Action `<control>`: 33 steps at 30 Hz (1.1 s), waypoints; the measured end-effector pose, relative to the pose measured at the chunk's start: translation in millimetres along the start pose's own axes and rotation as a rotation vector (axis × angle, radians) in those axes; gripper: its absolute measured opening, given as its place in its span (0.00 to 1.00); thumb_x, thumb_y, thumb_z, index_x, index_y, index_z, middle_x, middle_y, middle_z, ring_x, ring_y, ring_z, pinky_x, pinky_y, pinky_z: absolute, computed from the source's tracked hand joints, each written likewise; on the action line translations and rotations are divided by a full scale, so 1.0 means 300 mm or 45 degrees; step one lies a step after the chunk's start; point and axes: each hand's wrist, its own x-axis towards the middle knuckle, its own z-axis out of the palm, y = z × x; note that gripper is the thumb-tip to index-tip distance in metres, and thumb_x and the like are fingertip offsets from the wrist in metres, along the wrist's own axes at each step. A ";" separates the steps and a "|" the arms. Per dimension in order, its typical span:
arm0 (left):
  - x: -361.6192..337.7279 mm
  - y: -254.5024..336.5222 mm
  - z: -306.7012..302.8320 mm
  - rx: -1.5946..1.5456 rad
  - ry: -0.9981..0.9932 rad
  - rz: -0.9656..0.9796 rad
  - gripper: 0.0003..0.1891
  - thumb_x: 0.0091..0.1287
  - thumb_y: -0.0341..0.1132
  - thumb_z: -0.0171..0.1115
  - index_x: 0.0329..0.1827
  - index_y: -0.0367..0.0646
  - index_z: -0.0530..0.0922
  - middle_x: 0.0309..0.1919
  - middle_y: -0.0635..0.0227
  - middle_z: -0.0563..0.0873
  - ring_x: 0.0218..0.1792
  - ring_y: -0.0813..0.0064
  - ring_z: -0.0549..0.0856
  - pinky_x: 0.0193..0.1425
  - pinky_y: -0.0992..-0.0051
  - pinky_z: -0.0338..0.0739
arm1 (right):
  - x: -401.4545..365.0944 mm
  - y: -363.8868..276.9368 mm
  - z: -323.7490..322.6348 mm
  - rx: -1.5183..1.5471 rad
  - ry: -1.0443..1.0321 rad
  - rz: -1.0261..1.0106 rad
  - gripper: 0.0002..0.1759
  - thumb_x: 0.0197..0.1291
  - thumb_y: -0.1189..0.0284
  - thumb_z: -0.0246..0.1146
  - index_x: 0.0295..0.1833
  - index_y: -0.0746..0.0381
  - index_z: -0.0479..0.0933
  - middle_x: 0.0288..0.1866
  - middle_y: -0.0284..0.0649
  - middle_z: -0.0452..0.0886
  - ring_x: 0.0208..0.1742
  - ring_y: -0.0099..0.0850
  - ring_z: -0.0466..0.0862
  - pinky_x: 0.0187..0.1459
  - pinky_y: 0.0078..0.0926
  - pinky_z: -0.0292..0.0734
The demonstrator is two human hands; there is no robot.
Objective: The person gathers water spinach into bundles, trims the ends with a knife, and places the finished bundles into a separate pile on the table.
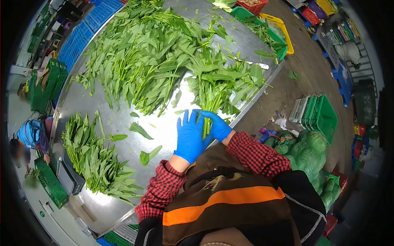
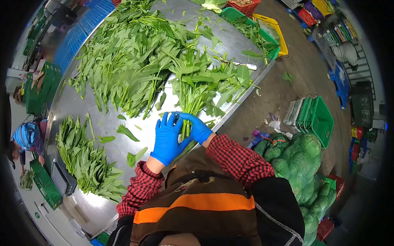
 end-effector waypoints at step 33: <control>0.583 -0.129 0.350 -0.635 -0.236 -0.650 0.31 0.46 0.51 0.71 0.49 0.39 0.79 0.44 0.48 0.84 0.47 0.49 0.84 0.52 0.59 0.78 | 0.093 -1.097 -0.462 -2.999 0.941 -0.924 0.13 0.54 0.66 0.61 0.45 0.56 0.80 0.40 0.45 0.78 0.43 0.46 0.80 0.46 0.45 0.75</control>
